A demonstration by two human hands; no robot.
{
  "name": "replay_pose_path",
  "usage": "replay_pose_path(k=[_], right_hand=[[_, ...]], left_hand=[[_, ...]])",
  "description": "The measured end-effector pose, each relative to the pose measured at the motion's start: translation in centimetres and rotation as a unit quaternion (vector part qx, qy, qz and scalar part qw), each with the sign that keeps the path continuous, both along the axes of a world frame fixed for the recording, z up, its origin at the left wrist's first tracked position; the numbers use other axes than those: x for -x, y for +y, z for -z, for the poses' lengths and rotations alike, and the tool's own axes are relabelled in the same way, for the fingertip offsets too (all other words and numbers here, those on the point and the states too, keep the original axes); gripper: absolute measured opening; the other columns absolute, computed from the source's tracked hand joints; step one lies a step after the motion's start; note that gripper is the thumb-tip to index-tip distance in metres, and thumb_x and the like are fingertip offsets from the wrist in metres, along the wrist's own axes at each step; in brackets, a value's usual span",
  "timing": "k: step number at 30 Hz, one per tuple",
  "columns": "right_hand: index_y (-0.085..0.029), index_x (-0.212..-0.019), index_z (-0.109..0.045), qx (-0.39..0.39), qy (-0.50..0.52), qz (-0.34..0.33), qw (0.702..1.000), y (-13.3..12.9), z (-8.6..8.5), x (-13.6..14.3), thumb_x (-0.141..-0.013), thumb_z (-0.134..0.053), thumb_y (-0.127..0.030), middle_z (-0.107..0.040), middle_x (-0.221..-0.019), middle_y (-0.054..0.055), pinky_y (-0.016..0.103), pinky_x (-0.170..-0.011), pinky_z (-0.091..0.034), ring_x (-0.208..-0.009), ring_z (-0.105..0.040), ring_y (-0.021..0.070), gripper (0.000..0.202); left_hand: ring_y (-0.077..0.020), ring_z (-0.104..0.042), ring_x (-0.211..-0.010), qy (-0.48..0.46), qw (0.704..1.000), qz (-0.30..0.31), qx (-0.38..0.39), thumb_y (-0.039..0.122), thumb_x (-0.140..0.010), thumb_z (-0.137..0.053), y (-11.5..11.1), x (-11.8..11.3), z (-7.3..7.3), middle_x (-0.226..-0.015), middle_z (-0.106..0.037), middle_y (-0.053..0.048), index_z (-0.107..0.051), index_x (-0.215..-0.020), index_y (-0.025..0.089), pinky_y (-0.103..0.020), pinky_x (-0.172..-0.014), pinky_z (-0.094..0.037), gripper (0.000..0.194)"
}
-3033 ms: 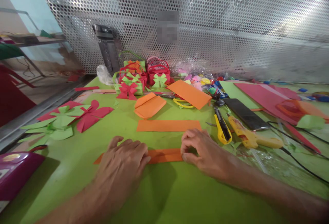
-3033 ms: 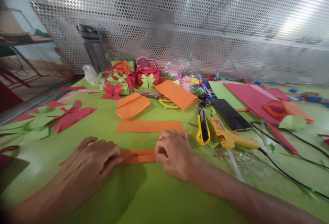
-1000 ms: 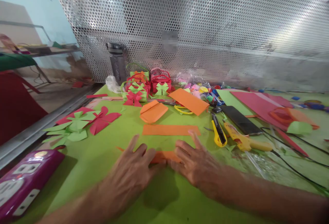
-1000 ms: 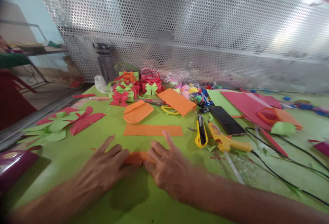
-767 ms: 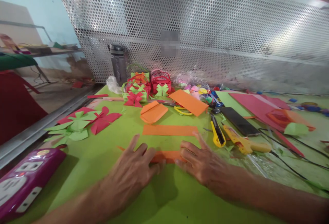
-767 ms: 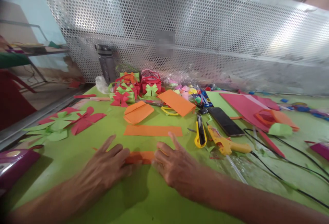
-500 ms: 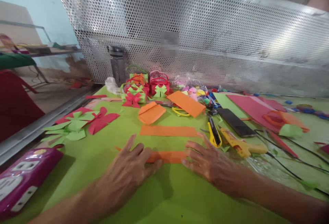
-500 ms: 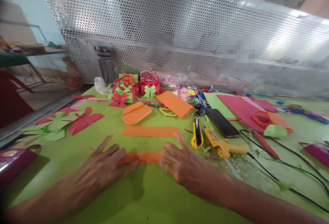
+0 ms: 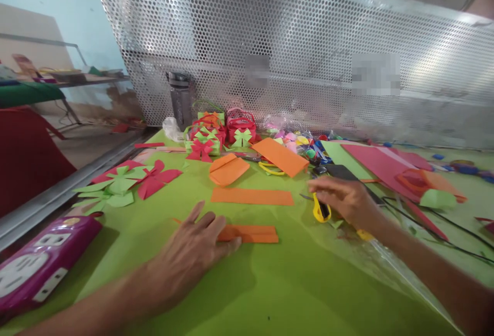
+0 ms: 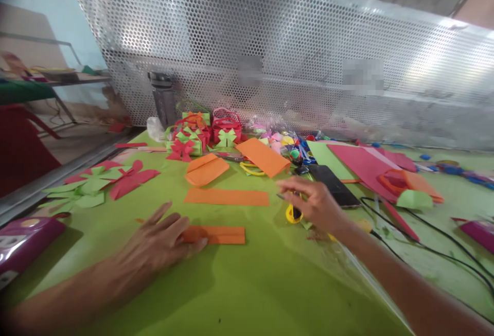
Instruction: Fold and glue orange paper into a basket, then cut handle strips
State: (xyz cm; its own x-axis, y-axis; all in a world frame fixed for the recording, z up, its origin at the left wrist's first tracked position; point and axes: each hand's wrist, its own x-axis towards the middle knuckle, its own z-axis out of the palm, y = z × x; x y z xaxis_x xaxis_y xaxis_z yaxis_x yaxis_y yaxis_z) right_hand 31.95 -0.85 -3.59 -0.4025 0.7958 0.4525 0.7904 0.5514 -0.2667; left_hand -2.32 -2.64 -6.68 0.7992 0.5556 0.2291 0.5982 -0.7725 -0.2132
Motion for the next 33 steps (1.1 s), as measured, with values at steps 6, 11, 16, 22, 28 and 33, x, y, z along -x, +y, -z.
replay_pose_path(k=[6, 11, 16, 22, 28, 33], right_hand=[[-0.016, -0.097, -0.066, -0.078, -0.114, 0.061, 0.989, 2.2, -1.4, -5.7, -0.088, -0.046, -0.035, -0.069, -0.079, 0.011, 0.039, -0.070, -0.048, -0.075, -0.064, 0.0253, 0.029], [-0.018, -0.087, -0.068, -0.050, -0.059, 0.118, 0.990, 1.3, -2.3, -3.4, -0.083, -0.050, -0.034, -0.070, -0.078, 0.010, 0.034, -0.065, -0.046, -0.070, -0.063, 0.0230, 0.025], [-0.018, -0.082, -0.068, 0.205, 0.059, 0.036, 0.976, -1.2, -2.8, 7.7, -0.082, -0.049, -0.023, -0.067, -0.065, -0.001, 0.021, -0.051, -0.041, -0.055, -0.057, 0.0117, 0.019], [-0.018, -0.072, -0.071, 0.318, -0.048, -0.032, 0.946, 0.1, -1.5, 14.9, -0.067, -0.055, -0.010, -0.066, -0.062, -0.002, 0.018, -0.050, -0.033, -0.057, -0.054, 0.0100, 0.019], [-0.021, -0.072, -0.073, 0.330, -0.080, -0.030, 0.940, 1.1, -0.9, 15.1, -0.063, -0.062, -0.016, -0.064, -0.059, -0.002, 0.020, -0.048, -0.029, -0.056, -0.054, 0.0115, 0.016], [-0.021, -0.076, -0.073, 0.322, -0.086, -0.024, 0.942, 0.9, -0.5, 15.0, -0.064, -0.062, -0.019, -0.065, -0.062, -0.002, 0.020, -0.049, -0.029, -0.059, -0.055, 0.0119, 0.016]], left_hand=[[-0.0176, -0.045, -0.075, -0.012, 0.999, -0.007, 0.039, 0.005, -0.086, -0.043, -0.1, -0.1, 0.0, -0.079, -0.049, 0.000, -0.054, -0.117, 0.038, -0.054, -0.098, -0.026, 0.047], [-0.0171, -0.044, -0.074, -0.018, 0.999, -0.012, 0.042, 0.004, -0.086, -0.044, -0.1, -0.2, 0.0, -0.077, -0.048, 0.000, -0.055, -0.116, 0.038, -0.053, -0.096, -0.027, 0.046], [-0.0164, -0.043, -0.069, -0.034, 0.999, -0.012, 0.011, 0.014, -0.092, -0.042, 0.0, -0.5, -0.1, -0.073, -0.048, 0.000, -0.060, -0.109, 0.037, -0.046, -0.089, -0.032, 0.034], [-0.0164, -0.044, -0.064, -0.058, 0.997, -0.037, -0.033, 0.021, -0.092, -0.046, 0.1, -1.1, 0.7, -0.066, -0.048, 0.000, -0.068, -0.084, 0.027, -0.039, -0.078, -0.036, 0.023], [-0.0177, -0.050, -0.068, -0.002, 0.998, -0.059, 0.001, 0.010, -0.086, -0.049, -0.1, -1.0, 0.1, -0.071, -0.049, -0.001, -0.066, -0.101, 0.034, -0.043, -0.079, -0.038, 0.032], [-0.0178, -0.051, -0.070, -0.008, 0.998, -0.054, 0.019, 0.009, -0.086, -0.047, 0.1, -0.7, 0.2, -0.072, -0.049, -0.001, -0.066, -0.100, 0.034, -0.050, -0.086, -0.037, 0.034]])
